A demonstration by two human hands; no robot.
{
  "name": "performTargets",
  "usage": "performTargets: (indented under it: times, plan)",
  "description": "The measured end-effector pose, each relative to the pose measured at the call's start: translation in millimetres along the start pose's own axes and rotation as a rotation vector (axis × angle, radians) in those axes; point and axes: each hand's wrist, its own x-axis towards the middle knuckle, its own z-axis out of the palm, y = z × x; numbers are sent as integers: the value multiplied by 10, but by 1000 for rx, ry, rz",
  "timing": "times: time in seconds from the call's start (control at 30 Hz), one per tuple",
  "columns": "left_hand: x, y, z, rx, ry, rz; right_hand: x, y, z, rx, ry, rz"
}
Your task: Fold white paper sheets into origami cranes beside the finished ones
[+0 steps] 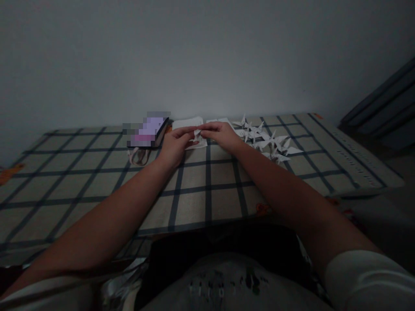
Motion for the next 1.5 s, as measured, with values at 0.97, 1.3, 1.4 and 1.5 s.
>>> performTargets:
  times: [0.97, 1.3, 1.4, 1.5]
  plan:
    - [-41, -35, 8, 435, 53, 309, 6, 35, 89, 185, -5, 116]
    - [-39, -36, 20, 404, 54, 275, 15, 73, 47, 34, 1, 16]
    - [5, -69, 7, 311, 45, 207, -17, 57, 50, 3, -24, -38]
    - [32, -99, -8, 271, 32, 195, -18, 55, 64, 30, 1, -26]
